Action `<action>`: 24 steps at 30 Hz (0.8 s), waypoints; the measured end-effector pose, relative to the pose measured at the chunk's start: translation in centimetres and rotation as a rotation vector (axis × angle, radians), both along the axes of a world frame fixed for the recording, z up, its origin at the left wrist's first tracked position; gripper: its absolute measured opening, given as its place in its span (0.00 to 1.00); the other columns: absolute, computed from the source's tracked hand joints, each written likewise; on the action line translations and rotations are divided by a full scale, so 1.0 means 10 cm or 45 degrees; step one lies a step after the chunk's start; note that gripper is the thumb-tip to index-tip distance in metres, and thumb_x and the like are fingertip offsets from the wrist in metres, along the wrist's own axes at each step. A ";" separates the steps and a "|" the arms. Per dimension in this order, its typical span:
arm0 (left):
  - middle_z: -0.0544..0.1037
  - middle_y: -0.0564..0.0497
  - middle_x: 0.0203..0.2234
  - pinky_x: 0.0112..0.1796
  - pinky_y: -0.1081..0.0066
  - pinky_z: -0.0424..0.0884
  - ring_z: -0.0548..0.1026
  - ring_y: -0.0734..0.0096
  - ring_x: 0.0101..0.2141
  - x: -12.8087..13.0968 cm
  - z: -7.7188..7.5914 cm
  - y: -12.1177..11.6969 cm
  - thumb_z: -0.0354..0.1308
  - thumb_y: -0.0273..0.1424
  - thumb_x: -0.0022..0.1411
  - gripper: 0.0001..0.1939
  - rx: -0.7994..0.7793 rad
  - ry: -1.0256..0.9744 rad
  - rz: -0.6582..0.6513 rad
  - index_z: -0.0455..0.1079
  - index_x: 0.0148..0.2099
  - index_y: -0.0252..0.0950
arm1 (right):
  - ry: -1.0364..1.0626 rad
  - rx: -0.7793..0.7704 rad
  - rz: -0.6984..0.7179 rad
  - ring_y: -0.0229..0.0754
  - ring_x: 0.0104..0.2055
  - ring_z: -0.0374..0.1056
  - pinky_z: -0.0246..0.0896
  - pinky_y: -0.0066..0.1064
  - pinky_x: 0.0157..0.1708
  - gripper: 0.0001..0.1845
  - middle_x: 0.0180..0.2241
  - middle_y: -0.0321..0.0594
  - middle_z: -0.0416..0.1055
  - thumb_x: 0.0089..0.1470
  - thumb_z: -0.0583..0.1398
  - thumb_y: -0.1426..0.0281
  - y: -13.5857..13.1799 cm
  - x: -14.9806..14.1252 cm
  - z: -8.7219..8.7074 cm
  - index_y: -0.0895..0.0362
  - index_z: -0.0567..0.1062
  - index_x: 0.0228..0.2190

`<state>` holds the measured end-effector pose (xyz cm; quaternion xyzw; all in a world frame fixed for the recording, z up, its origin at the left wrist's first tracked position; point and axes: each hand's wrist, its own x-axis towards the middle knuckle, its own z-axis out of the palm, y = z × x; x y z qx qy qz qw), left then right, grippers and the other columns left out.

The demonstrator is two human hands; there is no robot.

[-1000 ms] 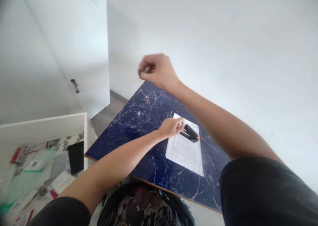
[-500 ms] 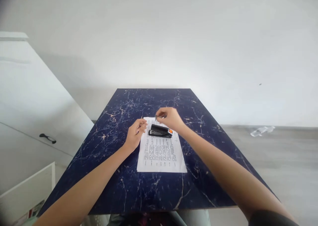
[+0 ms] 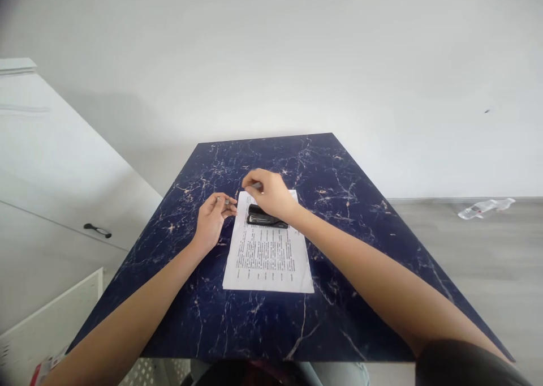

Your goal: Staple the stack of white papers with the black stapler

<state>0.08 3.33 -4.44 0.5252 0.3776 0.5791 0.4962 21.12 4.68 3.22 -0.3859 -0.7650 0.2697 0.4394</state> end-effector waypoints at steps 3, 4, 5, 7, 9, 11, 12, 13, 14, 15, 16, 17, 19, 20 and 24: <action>0.79 0.45 0.41 0.41 0.63 0.80 0.79 0.71 0.35 -0.06 -0.05 0.12 0.56 0.45 0.71 0.16 -0.040 0.050 -0.002 0.66 0.44 0.36 | 0.068 -0.170 -0.109 0.39 0.33 0.68 0.64 0.33 0.34 0.05 0.36 0.38 0.75 0.58 0.57 0.71 -0.07 0.33 -0.17 0.54 0.74 0.34; 0.78 0.46 0.40 0.40 0.64 0.80 0.79 0.71 0.34 -0.09 -0.07 0.17 0.55 0.44 0.71 0.15 -0.011 0.119 0.002 0.66 0.46 0.36 | 0.077 -0.215 -0.139 0.39 0.31 0.67 0.63 0.33 0.33 0.05 0.34 0.37 0.74 0.58 0.57 0.70 -0.09 0.44 -0.25 0.54 0.73 0.34; 0.78 0.47 0.38 0.38 0.66 0.79 0.78 0.71 0.32 -0.13 -0.07 0.23 0.54 0.44 0.72 0.15 0.033 0.214 0.016 0.66 0.47 0.37 | 0.078 -0.245 -0.172 0.39 0.29 0.65 0.63 0.33 0.31 0.05 0.32 0.36 0.72 0.59 0.56 0.69 -0.11 0.52 -0.33 0.53 0.73 0.34; 0.77 0.51 0.32 0.31 0.71 0.75 0.75 0.74 0.27 -0.22 -0.05 0.33 0.52 0.42 0.73 0.14 0.131 0.464 0.083 0.66 0.50 0.37 | 0.068 -0.276 -0.232 0.39 0.27 0.64 0.61 0.33 0.30 0.06 0.28 0.34 0.71 0.60 0.57 0.66 -0.15 0.64 -0.46 0.53 0.74 0.35; 0.76 0.54 0.29 0.29 0.73 0.71 0.72 0.75 0.24 -0.32 -0.02 0.41 0.51 0.41 0.73 0.13 0.212 0.708 0.172 0.65 0.52 0.38 | 0.066 -0.272 -0.251 0.40 0.28 0.66 0.64 0.34 0.31 0.07 0.30 0.36 0.73 0.60 0.59 0.64 -0.16 0.69 -0.53 0.53 0.75 0.36; 0.77 0.54 0.29 0.30 0.73 0.70 0.71 0.74 0.24 -0.40 0.01 0.44 0.52 0.40 0.73 0.13 0.263 0.852 0.230 0.67 0.53 0.38 | 0.088 -0.249 -0.238 0.43 0.32 0.71 0.68 0.37 0.35 0.09 0.34 0.40 0.77 0.57 0.63 0.62 -0.12 0.72 -0.53 0.53 0.78 0.36; 0.78 0.54 0.30 0.30 0.73 0.70 0.71 0.74 0.24 -0.43 0.02 0.44 0.53 0.40 0.72 0.14 0.275 0.880 0.238 0.68 0.53 0.38 | 0.108 -0.238 -0.232 0.44 0.35 0.73 0.70 0.38 0.37 0.09 0.36 0.41 0.79 0.56 0.65 0.62 -0.08 0.75 -0.52 0.54 0.79 0.36; 0.78 0.53 0.30 0.30 0.73 0.69 0.71 0.74 0.25 -0.44 0.02 0.43 0.53 0.40 0.72 0.14 0.277 0.888 0.237 0.70 0.53 0.38 | 0.131 -0.228 -0.236 0.46 0.37 0.75 0.71 0.39 0.40 0.10 0.37 0.43 0.80 0.55 0.66 0.61 -0.02 0.81 -0.51 0.54 0.80 0.36; 0.78 0.53 0.30 0.30 0.73 0.69 0.71 0.73 0.25 -0.45 0.01 0.42 0.53 0.41 0.72 0.15 0.271 0.887 0.228 0.71 0.53 0.39 | 0.153 -0.225 -0.256 0.47 0.38 0.76 0.72 0.40 0.42 0.11 0.37 0.43 0.81 0.54 0.67 0.61 0.06 0.88 -0.51 0.54 0.81 0.36; 0.78 0.53 0.30 0.29 0.73 0.68 0.71 0.73 0.24 -0.44 0.00 0.41 0.52 0.41 0.72 0.16 0.264 0.888 0.216 0.72 0.54 0.39 | 0.163 -0.235 -0.286 0.47 0.38 0.77 0.73 0.41 0.43 0.12 0.37 0.44 0.81 0.53 0.67 0.61 0.15 0.99 -0.53 0.55 0.82 0.36; 0.78 0.53 0.29 0.29 0.73 0.68 0.70 0.73 0.24 -0.43 -0.01 0.39 0.51 0.42 0.73 0.18 0.261 0.898 0.204 0.73 0.55 0.39 | 0.167 -0.248 -0.337 0.48 0.38 0.78 0.74 0.41 0.44 0.12 0.37 0.44 0.82 0.52 0.67 0.62 0.25 1.12 -0.56 0.55 0.82 0.37; 0.77 0.53 0.28 0.29 0.73 0.67 0.69 0.72 0.23 -0.42 -0.02 0.38 0.50 0.42 0.73 0.19 0.266 0.912 0.201 0.74 0.56 0.39 | 0.154 -0.268 -0.406 0.48 0.38 0.79 0.74 0.42 0.45 0.13 0.36 0.44 0.82 0.52 0.67 0.62 0.36 1.27 -0.60 0.56 0.83 0.38; 0.75 0.53 0.27 0.30 0.72 0.67 0.69 0.72 0.23 -0.38 -0.04 0.35 0.49 0.41 0.74 0.20 0.300 0.946 0.209 0.74 0.57 0.40 | 0.079 -0.281 -0.589 0.50 0.37 0.80 0.75 0.42 0.45 0.12 0.33 0.44 0.83 0.51 0.66 0.65 0.56 1.59 -0.71 0.57 0.83 0.37; 0.75 0.53 0.27 0.31 0.72 0.67 0.69 0.71 0.24 -0.37 -0.04 0.34 0.48 0.41 0.74 0.20 0.324 0.960 0.208 0.75 0.57 0.40 | 0.012 -0.239 -0.689 0.51 0.38 0.80 0.75 0.43 0.47 0.11 0.33 0.45 0.83 0.51 0.65 0.67 0.65 1.74 -0.78 0.58 0.84 0.36; 0.76 0.49 0.34 0.35 0.69 0.69 0.71 0.69 0.29 -0.33 -0.03 0.32 0.48 0.39 0.74 0.20 0.400 0.966 0.118 0.75 0.59 0.40 | -0.305 -0.046 -0.816 0.53 0.44 0.80 0.70 0.43 0.56 0.13 0.42 0.48 0.83 0.52 0.61 0.72 0.88 2.14 -1.04 0.59 0.85 0.37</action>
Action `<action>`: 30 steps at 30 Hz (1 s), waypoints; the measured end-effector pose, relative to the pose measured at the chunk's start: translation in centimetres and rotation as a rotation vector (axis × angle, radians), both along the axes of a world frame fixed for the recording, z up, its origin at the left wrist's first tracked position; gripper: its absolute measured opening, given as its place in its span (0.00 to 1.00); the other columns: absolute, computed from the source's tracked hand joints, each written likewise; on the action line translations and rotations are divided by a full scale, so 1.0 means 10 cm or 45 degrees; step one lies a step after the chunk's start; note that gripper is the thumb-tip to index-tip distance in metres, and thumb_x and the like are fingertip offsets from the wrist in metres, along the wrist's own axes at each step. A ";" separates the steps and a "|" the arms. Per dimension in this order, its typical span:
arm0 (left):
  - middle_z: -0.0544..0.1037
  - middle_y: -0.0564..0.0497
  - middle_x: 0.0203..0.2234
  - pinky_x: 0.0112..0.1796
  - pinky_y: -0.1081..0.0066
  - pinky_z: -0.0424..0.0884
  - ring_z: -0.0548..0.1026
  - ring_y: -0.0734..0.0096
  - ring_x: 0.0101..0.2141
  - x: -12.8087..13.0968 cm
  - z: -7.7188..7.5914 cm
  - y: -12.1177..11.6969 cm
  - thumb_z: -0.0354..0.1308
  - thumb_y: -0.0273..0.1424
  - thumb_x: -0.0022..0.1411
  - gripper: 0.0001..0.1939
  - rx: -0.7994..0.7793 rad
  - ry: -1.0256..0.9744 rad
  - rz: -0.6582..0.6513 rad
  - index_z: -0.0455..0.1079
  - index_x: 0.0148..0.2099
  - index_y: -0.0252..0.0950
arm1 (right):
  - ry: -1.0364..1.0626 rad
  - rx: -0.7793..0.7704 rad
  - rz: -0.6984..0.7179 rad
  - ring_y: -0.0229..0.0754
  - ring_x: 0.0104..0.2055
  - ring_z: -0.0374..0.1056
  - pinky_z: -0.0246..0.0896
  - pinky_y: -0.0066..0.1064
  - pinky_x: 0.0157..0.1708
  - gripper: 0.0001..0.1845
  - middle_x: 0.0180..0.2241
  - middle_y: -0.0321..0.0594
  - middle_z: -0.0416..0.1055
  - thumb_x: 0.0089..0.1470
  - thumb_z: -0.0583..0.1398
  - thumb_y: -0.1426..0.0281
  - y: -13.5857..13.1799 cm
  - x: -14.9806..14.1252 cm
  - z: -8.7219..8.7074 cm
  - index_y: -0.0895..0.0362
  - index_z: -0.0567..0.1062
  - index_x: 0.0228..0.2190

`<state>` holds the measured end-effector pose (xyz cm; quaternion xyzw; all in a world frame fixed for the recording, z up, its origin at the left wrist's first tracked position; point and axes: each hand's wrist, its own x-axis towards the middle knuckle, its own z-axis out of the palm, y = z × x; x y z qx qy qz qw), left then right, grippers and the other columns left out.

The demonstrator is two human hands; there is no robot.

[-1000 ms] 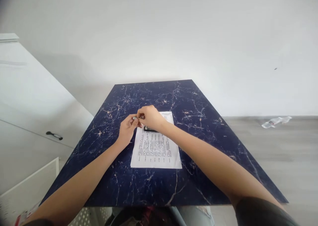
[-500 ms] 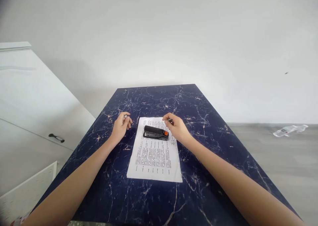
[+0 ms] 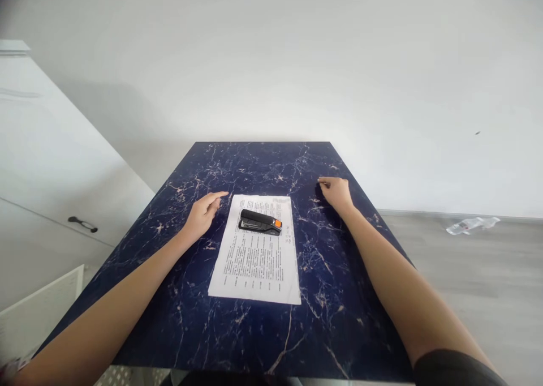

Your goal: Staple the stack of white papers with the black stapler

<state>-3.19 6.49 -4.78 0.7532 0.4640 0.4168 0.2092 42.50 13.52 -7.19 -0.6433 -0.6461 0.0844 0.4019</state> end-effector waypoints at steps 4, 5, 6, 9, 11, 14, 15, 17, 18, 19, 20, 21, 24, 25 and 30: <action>0.72 0.48 0.37 0.35 0.69 0.71 0.70 0.68 0.32 0.02 -0.04 -0.02 0.46 0.37 0.75 0.21 -0.053 -0.026 -0.074 0.74 0.61 0.42 | -0.298 0.020 0.165 0.54 0.52 0.77 0.66 0.44 0.61 0.18 0.48 0.47 0.81 0.54 0.58 0.73 0.04 0.05 -0.12 0.57 0.85 0.42; 0.72 0.48 0.37 0.35 0.70 0.71 0.70 0.69 0.32 0.03 -0.06 -0.03 0.46 0.36 0.75 0.21 -0.075 -0.039 -0.099 0.74 0.61 0.42 | -0.365 0.017 0.180 0.55 0.53 0.76 0.65 0.46 0.61 0.19 0.49 0.47 0.81 0.53 0.58 0.73 0.03 0.03 -0.11 0.57 0.85 0.42; 0.71 0.47 0.38 0.34 0.70 0.71 0.70 0.69 0.32 0.05 -0.07 -0.04 0.45 0.36 0.75 0.21 -0.097 -0.057 -0.129 0.74 0.62 0.42 | -0.419 0.017 0.180 0.56 0.54 0.75 0.65 0.47 0.61 0.19 0.50 0.47 0.80 0.54 0.57 0.74 0.01 0.01 -0.10 0.57 0.85 0.42; 0.70 0.47 0.40 0.30 0.72 0.70 0.69 0.72 0.29 0.11 -0.11 -0.09 0.45 0.35 0.75 0.21 -0.157 -0.157 -0.204 0.75 0.60 0.42 | -0.492 0.086 0.126 0.58 0.58 0.71 0.64 0.51 0.61 0.19 0.55 0.49 0.77 0.55 0.57 0.74 -0.10 -0.17 0.02 0.57 0.84 0.43; 0.71 0.47 0.40 0.28 0.73 0.69 0.68 0.75 0.27 0.15 -0.12 -0.12 0.46 0.36 0.75 0.20 -0.185 -0.212 -0.220 0.75 0.59 0.41 | -0.459 0.195 0.092 0.58 0.59 0.68 0.63 0.53 0.61 0.18 0.56 0.49 0.75 0.56 0.57 0.74 -0.26 -0.40 0.15 0.56 0.83 0.43; 0.76 0.48 0.36 0.26 0.74 0.68 0.69 0.76 0.25 0.21 -0.09 -0.18 0.51 0.38 0.73 0.18 -0.230 -0.259 -0.175 0.75 0.58 0.39 | -0.253 0.277 0.155 0.56 0.52 0.71 0.65 0.54 0.57 0.13 0.47 0.48 0.79 0.61 0.57 0.71 -0.62 -0.88 0.36 0.54 0.82 0.40; 0.77 0.49 0.34 0.25 0.75 0.68 0.69 0.77 0.23 0.23 -0.08 -0.19 0.53 0.39 0.73 0.17 -0.252 -0.288 -0.154 0.74 0.57 0.38 | -0.168 0.235 0.249 0.54 0.48 0.72 0.68 0.52 0.53 0.12 0.44 0.46 0.79 0.62 0.57 0.68 -0.76 -1.06 0.41 0.53 0.82 0.39; 0.78 0.49 0.32 0.22 0.75 0.66 0.70 0.77 0.21 0.25 -0.05 -0.22 0.55 0.41 0.72 0.16 -0.298 -0.353 -0.125 0.74 0.53 0.36 | -0.046 0.114 0.475 0.53 0.47 0.73 0.71 0.50 0.49 0.12 0.44 0.45 0.78 0.63 0.59 0.64 -1.03 -1.39 0.45 0.52 0.80 0.43; 0.78 0.49 0.31 0.20 0.75 0.65 0.70 0.77 0.20 0.25 -0.04 -0.24 0.54 0.42 0.72 0.16 -0.308 -0.367 -0.123 0.75 0.51 0.36 | -0.040 0.083 0.556 0.54 0.49 0.72 0.70 0.50 0.49 0.13 0.46 0.45 0.78 0.62 0.61 0.61 -1.14 -1.52 0.45 0.51 0.79 0.46; 0.78 0.50 0.31 0.20 0.75 0.65 0.70 0.77 0.20 0.26 -0.03 -0.25 0.54 0.42 0.73 0.16 -0.304 -0.359 -0.127 0.75 0.50 0.36 | -0.035 0.070 0.606 0.55 0.50 0.71 0.70 0.51 0.50 0.16 0.48 0.46 0.77 0.61 0.62 0.60 -1.23 -1.63 0.42 0.50 0.78 0.49; 0.78 0.50 0.30 0.21 0.75 0.65 0.70 0.77 0.19 0.26 -0.02 -0.26 0.53 0.42 0.73 0.16 -0.286 -0.332 -0.129 0.76 0.49 0.36 | -0.037 0.053 0.651 0.56 0.51 0.71 0.69 0.52 0.51 0.19 0.49 0.46 0.76 0.60 0.64 0.60 -1.29 -1.71 0.39 0.49 0.76 0.51; 0.77 0.51 0.28 0.22 0.74 0.66 0.70 0.77 0.20 0.27 -0.01 -0.27 0.53 0.42 0.74 0.16 -0.263 -0.291 -0.131 0.76 0.48 0.37 | -0.039 0.040 0.681 0.56 0.51 0.70 0.69 0.53 0.51 0.20 0.49 0.46 0.75 0.60 0.64 0.60 -1.32 -1.76 0.35 0.49 0.75 0.53; 0.79 0.51 0.29 0.28 0.72 0.71 0.73 0.75 0.23 0.29 0.00 -0.31 0.54 0.41 0.73 0.15 -0.179 -0.171 -0.118 0.79 0.46 0.39 | -0.009 -0.026 0.702 0.55 0.48 0.72 0.70 0.52 0.49 0.18 0.45 0.45 0.76 0.61 0.62 0.63 -1.30 -1.80 0.25 0.48 0.75 0.53; 0.81 0.50 0.31 0.30 0.71 0.72 0.74 0.73 0.25 0.30 0.01 -0.33 0.55 0.40 0.73 0.14 -0.151 -0.154 -0.106 0.79 0.46 0.39 | 0.009 -0.047 0.692 0.54 0.47 0.72 0.70 0.51 0.48 0.17 0.44 0.45 0.76 0.61 0.62 0.64 -1.28 -1.79 0.23 0.49 0.75 0.52; 0.83 0.47 0.40 0.31 0.69 0.74 0.79 0.66 0.35 0.34 0.03 -0.37 0.60 0.37 0.69 0.10 -0.080 -0.169 -0.059 0.81 0.46 0.42 | 0.091 -0.081 0.684 0.53 0.47 0.73 0.70 0.48 0.47 0.14 0.44 0.44 0.77 0.61 0.62 0.65 -1.25 -1.74 0.22 0.50 0.76 0.48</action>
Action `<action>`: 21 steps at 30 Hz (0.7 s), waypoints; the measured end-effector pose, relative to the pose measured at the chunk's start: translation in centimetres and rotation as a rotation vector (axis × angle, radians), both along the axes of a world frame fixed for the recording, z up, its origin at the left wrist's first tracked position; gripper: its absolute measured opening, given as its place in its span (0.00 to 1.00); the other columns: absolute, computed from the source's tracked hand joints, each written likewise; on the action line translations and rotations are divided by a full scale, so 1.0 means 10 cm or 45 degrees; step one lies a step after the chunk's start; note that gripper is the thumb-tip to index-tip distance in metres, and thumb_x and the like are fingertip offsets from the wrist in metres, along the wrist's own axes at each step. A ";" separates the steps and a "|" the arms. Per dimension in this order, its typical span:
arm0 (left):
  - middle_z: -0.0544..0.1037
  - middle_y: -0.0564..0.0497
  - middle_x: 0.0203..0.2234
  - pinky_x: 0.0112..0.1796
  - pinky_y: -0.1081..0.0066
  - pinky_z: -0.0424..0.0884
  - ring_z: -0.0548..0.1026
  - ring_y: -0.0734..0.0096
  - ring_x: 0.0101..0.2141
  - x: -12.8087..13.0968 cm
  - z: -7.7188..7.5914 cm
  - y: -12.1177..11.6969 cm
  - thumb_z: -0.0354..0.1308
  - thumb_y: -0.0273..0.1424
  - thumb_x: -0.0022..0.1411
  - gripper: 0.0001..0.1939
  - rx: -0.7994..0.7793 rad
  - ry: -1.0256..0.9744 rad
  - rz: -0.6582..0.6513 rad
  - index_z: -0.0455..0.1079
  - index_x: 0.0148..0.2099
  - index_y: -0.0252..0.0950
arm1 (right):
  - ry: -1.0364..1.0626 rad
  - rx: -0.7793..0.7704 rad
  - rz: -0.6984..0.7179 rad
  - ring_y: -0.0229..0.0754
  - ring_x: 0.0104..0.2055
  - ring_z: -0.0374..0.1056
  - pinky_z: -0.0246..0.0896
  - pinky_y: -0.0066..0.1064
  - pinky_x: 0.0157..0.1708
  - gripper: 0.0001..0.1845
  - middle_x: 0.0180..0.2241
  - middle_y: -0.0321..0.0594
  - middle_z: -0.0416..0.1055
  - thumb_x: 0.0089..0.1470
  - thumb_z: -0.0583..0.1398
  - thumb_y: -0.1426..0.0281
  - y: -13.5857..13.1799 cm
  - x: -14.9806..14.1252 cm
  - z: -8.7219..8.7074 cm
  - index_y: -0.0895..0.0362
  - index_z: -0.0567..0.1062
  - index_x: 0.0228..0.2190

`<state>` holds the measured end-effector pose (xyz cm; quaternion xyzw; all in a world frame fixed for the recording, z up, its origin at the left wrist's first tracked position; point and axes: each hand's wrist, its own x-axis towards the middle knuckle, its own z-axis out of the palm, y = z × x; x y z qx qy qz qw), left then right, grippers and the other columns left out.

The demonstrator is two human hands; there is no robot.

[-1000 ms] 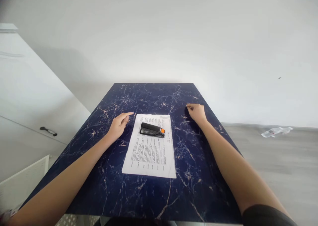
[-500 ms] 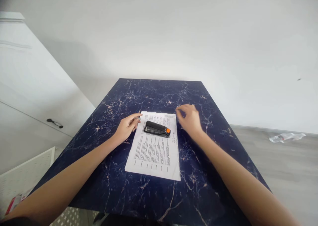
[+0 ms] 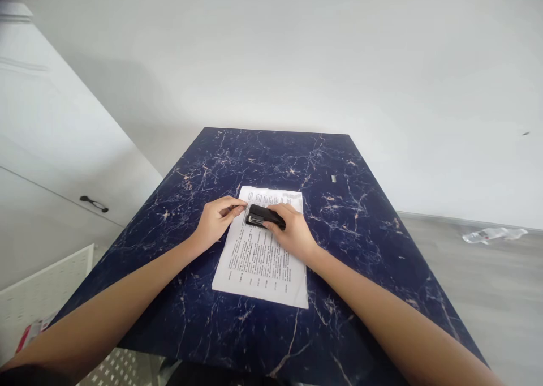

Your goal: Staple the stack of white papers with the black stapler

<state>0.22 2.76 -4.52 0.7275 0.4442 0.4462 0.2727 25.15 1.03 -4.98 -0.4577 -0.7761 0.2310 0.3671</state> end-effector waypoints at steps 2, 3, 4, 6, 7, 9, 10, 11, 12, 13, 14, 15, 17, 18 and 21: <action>0.84 0.47 0.38 0.31 0.68 0.75 0.80 0.66 0.34 0.01 0.00 -0.01 0.62 0.37 0.68 0.08 -0.042 -0.037 0.007 0.82 0.44 0.42 | 0.011 0.003 0.017 0.52 0.47 0.73 0.69 0.48 0.48 0.13 0.44 0.44 0.76 0.61 0.62 0.65 -0.02 0.00 0.01 0.50 0.76 0.48; 0.84 0.47 0.37 0.32 0.67 0.76 0.80 0.66 0.34 0.01 0.00 -0.01 0.63 0.36 0.67 0.08 -0.068 -0.062 0.008 0.82 0.43 0.42 | 0.013 0.002 0.027 0.52 0.47 0.73 0.69 0.48 0.48 0.13 0.44 0.44 0.76 0.61 0.62 0.66 -0.03 0.01 0.01 0.50 0.76 0.48; 0.84 0.47 0.37 0.33 0.66 0.77 0.81 0.65 0.34 0.01 -0.01 -0.01 0.65 0.36 0.66 0.07 -0.092 -0.090 0.001 0.82 0.42 0.41 | 0.014 -0.003 0.037 0.52 0.47 0.73 0.69 0.48 0.48 0.13 0.44 0.44 0.76 0.61 0.61 0.66 -0.03 0.01 0.01 0.50 0.76 0.48; 0.84 0.47 0.37 0.36 0.64 0.79 0.81 0.64 0.35 0.01 -0.02 0.00 0.66 0.36 0.64 0.07 -0.136 -0.151 -0.025 0.83 0.42 0.41 | 0.023 -0.020 0.045 0.53 0.47 0.73 0.69 0.48 0.48 0.13 0.44 0.44 0.77 0.61 0.61 0.65 -0.03 0.01 0.02 0.50 0.76 0.48; 0.84 0.47 0.37 0.38 0.63 0.80 0.82 0.64 0.36 0.01 -0.03 0.00 0.67 0.35 0.63 0.07 -0.157 -0.184 -0.039 0.83 0.42 0.41 | 0.035 -0.030 0.037 0.52 0.47 0.73 0.69 0.48 0.47 0.13 0.44 0.44 0.77 0.61 0.61 0.65 -0.03 0.02 0.02 0.51 0.76 0.48; 0.84 0.46 0.38 0.41 0.61 0.81 0.82 0.63 0.37 0.01 -0.04 0.00 0.68 0.35 0.62 0.08 -0.196 -0.248 -0.065 0.83 0.43 0.40 | 0.072 -0.061 0.007 0.52 0.45 0.74 0.69 0.47 0.47 0.13 0.44 0.44 0.78 0.61 0.62 0.64 -0.02 0.04 0.03 0.51 0.76 0.47; 0.84 0.46 0.39 0.42 0.60 0.81 0.82 0.63 0.38 0.02 -0.04 0.00 0.68 0.35 0.62 0.08 -0.207 -0.277 -0.072 0.83 0.43 0.40 | 0.094 -0.080 -0.012 0.51 0.44 0.74 0.70 0.46 0.46 0.13 0.44 0.44 0.78 0.61 0.62 0.63 -0.02 0.05 0.03 0.52 0.76 0.47; 0.84 0.46 0.39 0.43 0.60 0.81 0.82 0.63 0.39 0.03 -0.04 -0.01 0.68 0.34 0.62 0.08 -0.212 -0.302 -0.081 0.83 0.43 0.40 | 0.115 -0.100 -0.027 0.50 0.43 0.75 0.70 0.45 0.45 0.13 0.43 0.43 0.78 0.61 0.62 0.63 -0.01 0.07 0.04 0.52 0.76 0.47; 0.84 0.47 0.40 0.44 0.59 0.82 0.82 0.63 0.39 0.04 -0.04 -0.02 0.68 0.34 0.61 0.08 -0.215 -0.321 -0.094 0.83 0.43 0.40 | 0.132 -0.117 -0.038 0.49 0.42 0.75 0.70 0.44 0.44 0.13 0.43 0.43 0.79 0.61 0.62 0.62 -0.01 0.08 0.04 0.52 0.76 0.47; 0.83 0.47 0.40 0.45 0.59 0.82 0.82 0.63 0.40 0.05 -0.03 -0.03 0.68 0.34 0.61 0.07 -0.217 -0.331 -0.112 0.82 0.42 0.40 | 0.141 -0.129 -0.043 0.49 0.42 0.75 0.70 0.43 0.43 0.14 0.43 0.43 0.79 0.62 0.62 0.62 -0.01 0.08 0.03 0.52 0.76 0.47; 0.83 0.47 0.41 0.46 0.59 0.82 0.82 0.63 0.41 0.05 -0.02 -0.04 0.68 0.33 0.61 0.06 -0.218 -0.330 -0.128 0.82 0.41 0.40 | 0.144 -0.131 -0.041 0.49 0.42 0.75 0.71 0.43 0.43 0.14 0.43 0.43 0.79 0.62 0.63 0.61 -0.01 0.08 0.03 0.52 0.76 0.47; 0.83 0.47 0.41 0.47 0.59 0.82 0.82 0.63 0.42 0.06 -0.01 -0.04 0.68 0.33 0.61 0.05 -0.215 -0.319 -0.138 0.82 0.40 0.39 | 0.142 -0.123 -0.033 0.49 0.42 0.75 0.71 0.42 0.43 0.14 0.43 0.43 0.79 0.61 0.63 0.62 -0.01 0.07 0.02 0.53 0.77 0.47; 0.83 0.47 0.42 0.49 0.59 0.81 0.82 0.63 0.43 0.06 0.00 -0.05 0.68 0.32 0.61 0.04 -0.203 -0.282 -0.125 0.81 0.38 0.39 | 0.113 -0.095 -0.006 0.49 0.44 0.75 0.71 0.42 0.43 0.15 0.44 0.43 0.79 0.60 0.64 0.62 -0.02 0.04 0.01 0.53 0.77 0.48; 0.83 0.47 0.42 0.50 0.59 0.81 0.82 0.63 0.44 0.06 0.00 -0.05 0.68 0.31 0.60 0.03 -0.196 -0.269 -0.094 0.80 0.37 0.38 | 0.096 -0.079 0.009 0.49 0.45 0.75 0.70 0.42 0.44 0.15 0.44 0.43 0.79 0.60 0.65 0.63 -0.02 0.03 0.01 0.52 0.78 0.48; 0.83 0.46 0.43 0.51 0.57 0.80 0.83 0.62 0.44 0.01 -0.02 -0.01 0.68 0.32 0.60 0.04 -0.205 -0.293 0.033 0.79 0.37 0.38 | 0.048 -0.029 0.033 0.52 0.49 0.72 0.69 0.43 0.46 0.19 0.47 0.44 0.78 0.57 0.67 0.61 -0.01 0.06 0.05 0.51 0.78 0.49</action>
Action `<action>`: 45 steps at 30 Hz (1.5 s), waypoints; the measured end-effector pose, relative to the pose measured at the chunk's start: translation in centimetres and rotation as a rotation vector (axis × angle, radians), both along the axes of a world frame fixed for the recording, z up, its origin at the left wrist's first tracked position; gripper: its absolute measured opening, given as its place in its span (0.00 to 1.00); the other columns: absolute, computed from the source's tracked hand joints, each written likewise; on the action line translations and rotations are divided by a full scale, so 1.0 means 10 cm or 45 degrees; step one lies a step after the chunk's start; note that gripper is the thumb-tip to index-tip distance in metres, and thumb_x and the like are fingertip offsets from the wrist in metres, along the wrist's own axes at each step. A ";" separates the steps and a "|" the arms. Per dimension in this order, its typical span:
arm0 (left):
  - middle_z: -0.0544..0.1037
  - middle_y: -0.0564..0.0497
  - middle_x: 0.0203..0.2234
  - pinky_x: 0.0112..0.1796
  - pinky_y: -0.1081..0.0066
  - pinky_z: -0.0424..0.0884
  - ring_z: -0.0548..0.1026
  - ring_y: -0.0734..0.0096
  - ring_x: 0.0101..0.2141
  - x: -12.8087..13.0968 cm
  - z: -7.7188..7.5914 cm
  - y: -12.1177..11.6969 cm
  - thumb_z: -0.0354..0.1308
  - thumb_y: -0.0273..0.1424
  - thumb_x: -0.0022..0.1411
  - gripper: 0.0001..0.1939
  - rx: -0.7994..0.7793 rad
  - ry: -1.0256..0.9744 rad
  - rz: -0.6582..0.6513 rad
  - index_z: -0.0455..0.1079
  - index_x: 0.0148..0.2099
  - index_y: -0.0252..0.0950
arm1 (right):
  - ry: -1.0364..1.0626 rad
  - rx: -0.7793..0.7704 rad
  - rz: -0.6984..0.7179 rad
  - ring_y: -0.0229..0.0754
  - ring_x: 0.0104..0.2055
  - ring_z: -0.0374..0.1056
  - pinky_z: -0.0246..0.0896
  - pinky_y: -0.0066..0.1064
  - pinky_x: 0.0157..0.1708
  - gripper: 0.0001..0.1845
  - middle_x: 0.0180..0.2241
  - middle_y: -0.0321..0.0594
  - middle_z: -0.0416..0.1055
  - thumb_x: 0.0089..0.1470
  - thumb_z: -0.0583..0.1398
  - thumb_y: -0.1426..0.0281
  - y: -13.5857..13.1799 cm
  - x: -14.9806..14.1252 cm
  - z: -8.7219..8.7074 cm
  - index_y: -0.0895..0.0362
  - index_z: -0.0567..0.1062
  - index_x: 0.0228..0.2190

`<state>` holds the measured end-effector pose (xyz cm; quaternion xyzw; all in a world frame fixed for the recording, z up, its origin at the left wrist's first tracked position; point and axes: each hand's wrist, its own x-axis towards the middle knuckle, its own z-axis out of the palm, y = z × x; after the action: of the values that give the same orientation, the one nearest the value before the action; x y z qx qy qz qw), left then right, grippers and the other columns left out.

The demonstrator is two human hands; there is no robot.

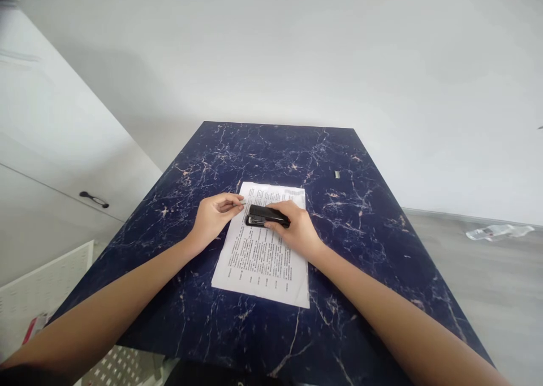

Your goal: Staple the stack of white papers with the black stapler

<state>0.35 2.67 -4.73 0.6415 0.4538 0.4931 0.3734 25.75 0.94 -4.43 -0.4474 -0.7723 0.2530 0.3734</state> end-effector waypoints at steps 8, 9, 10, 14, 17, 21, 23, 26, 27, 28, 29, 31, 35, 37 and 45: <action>0.83 0.46 0.42 0.52 0.57 0.78 0.82 0.61 0.45 -0.14 -0.04 0.16 0.69 0.33 0.59 0.09 0.045 -0.140 0.177 0.74 0.40 0.37 | 0.338 -0.725 0.084 0.37 0.23 0.55 0.56 0.33 0.26 0.20 0.19 0.31 0.61 0.63 0.62 0.59 0.14 0.69 0.34 0.52 0.78 0.53; 0.83 0.46 0.42 0.53 0.57 0.77 0.82 0.61 0.45 -0.17 -0.02 0.19 0.69 0.33 0.59 0.10 0.069 -0.128 0.194 0.74 0.41 0.38 | 0.388 -0.860 0.164 0.36 0.21 0.51 0.54 0.32 0.23 0.22 0.18 0.29 0.57 0.62 0.63 0.59 0.15 0.74 0.34 0.53 0.77 0.55; 0.83 0.46 0.42 0.53 0.58 0.77 0.82 0.61 0.46 -0.22 -0.01 0.22 0.70 0.32 0.58 0.11 0.091 -0.109 0.214 0.74 0.43 0.38 | 0.438 -0.972 0.218 0.34 0.20 0.47 0.52 0.31 0.22 0.24 0.18 0.27 0.55 0.62 0.63 0.60 0.15 0.76 0.32 0.53 0.76 0.57; 0.84 0.45 0.41 0.49 0.60 0.77 0.82 0.58 0.46 -0.44 -0.04 0.41 0.72 0.31 0.53 0.15 0.100 -0.096 0.420 0.75 0.43 0.38 | 0.654 -1.240 0.243 0.30 0.19 0.40 0.47 0.28 0.17 0.26 0.21 0.28 0.60 0.61 0.65 0.61 0.13 0.64 0.17 0.55 0.74 0.58; 0.85 0.44 0.40 0.47 0.61 0.77 0.83 0.56 0.46 -0.56 -0.12 0.51 0.74 0.31 0.49 0.17 0.021 -0.236 0.569 0.74 0.40 0.37 | 0.771 -1.313 0.218 0.28 0.18 0.39 0.49 0.27 0.15 0.25 0.24 0.30 0.64 0.59 0.66 0.64 0.11 0.52 0.10 0.55 0.74 0.57; 0.85 0.44 0.40 0.42 0.65 0.75 0.83 0.56 0.45 -0.54 -0.14 0.49 0.74 0.33 0.50 0.16 0.013 -0.179 0.569 0.73 0.39 0.37 | 0.763 -1.283 0.221 0.27 0.18 0.42 0.56 0.28 0.16 0.25 0.34 0.37 0.72 0.58 0.66 0.65 0.09 0.49 0.10 0.53 0.74 0.57; 0.85 0.44 0.41 0.38 0.67 0.74 0.83 0.56 0.45 -0.49 -0.11 0.44 0.73 0.34 0.52 0.15 0.032 -0.116 0.528 0.74 0.39 0.38 | 0.733 -1.236 0.214 0.27 0.18 0.42 0.57 0.29 0.16 0.26 0.31 0.35 0.71 0.58 0.67 0.65 0.10 0.50 0.10 0.52 0.74 0.57; 0.85 0.44 0.41 0.36 0.67 0.73 0.83 0.56 0.44 -0.44 -0.06 0.39 0.73 0.35 0.53 0.15 0.026 -0.059 0.463 0.76 0.41 0.38 | 0.723 -1.190 0.187 0.29 0.18 0.40 0.56 0.29 0.17 0.26 0.21 0.27 0.60 0.57 0.68 0.64 0.11 0.52 0.07 0.53 0.74 0.56; 0.85 0.44 0.41 0.36 0.67 0.73 0.83 0.56 0.43 -0.44 -0.05 0.38 0.73 0.35 0.53 0.15 0.022 -0.041 0.452 0.77 0.42 0.38 | 0.726 -1.185 0.179 0.30 0.18 0.39 0.56 0.29 0.16 0.26 0.19 0.25 0.56 0.57 0.68 0.64 0.12 0.52 0.06 0.53 0.75 0.56; 0.85 0.44 0.42 0.36 0.66 0.73 0.83 0.57 0.43 -0.43 -0.04 0.38 0.74 0.36 0.53 0.16 0.017 -0.025 0.445 0.77 0.43 0.38 | 0.727 -1.183 0.175 0.30 0.18 0.39 0.56 0.29 0.16 0.26 0.18 0.24 0.54 0.56 0.68 0.64 0.12 0.51 0.05 0.53 0.75 0.56; 0.85 0.44 0.42 0.36 0.66 0.73 0.83 0.57 0.42 -0.43 -0.03 0.38 0.74 0.37 0.53 0.17 0.012 -0.014 0.436 0.77 0.44 0.38 | 0.721 -1.181 0.173 0.30 0.18 0.38 0.56 0.30 0.17 0.27 0.18 0.23 0.53 0.55 0.69 0.63 0.12 0.51 0.05 0.53 0.75 0.56; 0.85 0.44 0.42 0.36 0.64 0.74 0.83 0.58 0.39 -0.42 -0.02 0.37 0.74 0.38 0.53 0.18 -0.005 0.002 0.372 0.77 0.44 0.39 | 0.680 -1.136 0.154 0.31 0.18 0.39 0.58 0.31 0.17 0.27 0.18 0.24 0.56 0.55 0.69 0.61 0.11 0.49 0.06 0.52 0.75 0.55; 0.85 0.45 0.40 0.43 0.60 0.76 0.83 0.58 0.42 -0.37 0.03 0.31 0.74 0.38 0.54 0.17 -0.064 0.085 -0.011 0.77 0.44 0.39 | 0.444 -0.731 -0.035 0.32 0.18 0.48 0.53 0.31 0.17 0.22 0.26 0.35 0.70 0.58 0.65 0.53 0.05 0.42 0.09 0.54 0.78 0.48; 0.85 0.46 0.40 0.48 0.57 0.76 0.83 0.58 0.44 -0.32 0.05 0.26 0.74 0.37 0.54 0.16 -0.070 0.150 -0.191 0.77 0.44 0.40 | 0.268 -0.494 -0.115 0.32 0.19 0.48 0.46 0.30 0.19 0.21 0.23 0.34 0.67 0.59 0.64 0.51 0.01 0.38 0.08 0.54 0.79 0.45; 0.83 0.48 0.40 0.51 0.56 0.79 0.83 0.60 0.44 -0.05 0.05 0.02 0.73 0.33 0.54 0.15 -0.058 0.217 -0.243 0.77 0.43 0.41 | -0.080 -0.161 -0.044 0.36 0.23 0.52 0.48 0.33 0.24 0.20 0.23 0.31 0.60 0.56 0.68 0.55 -0.03 0.29 -0.04 0.51 0.77 0.47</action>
<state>-0.19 2.85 -4.18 0.7127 0.4318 0.3885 0.3932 28.60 0.69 -4.83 -0.4911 -0.7582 0.2807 0.3243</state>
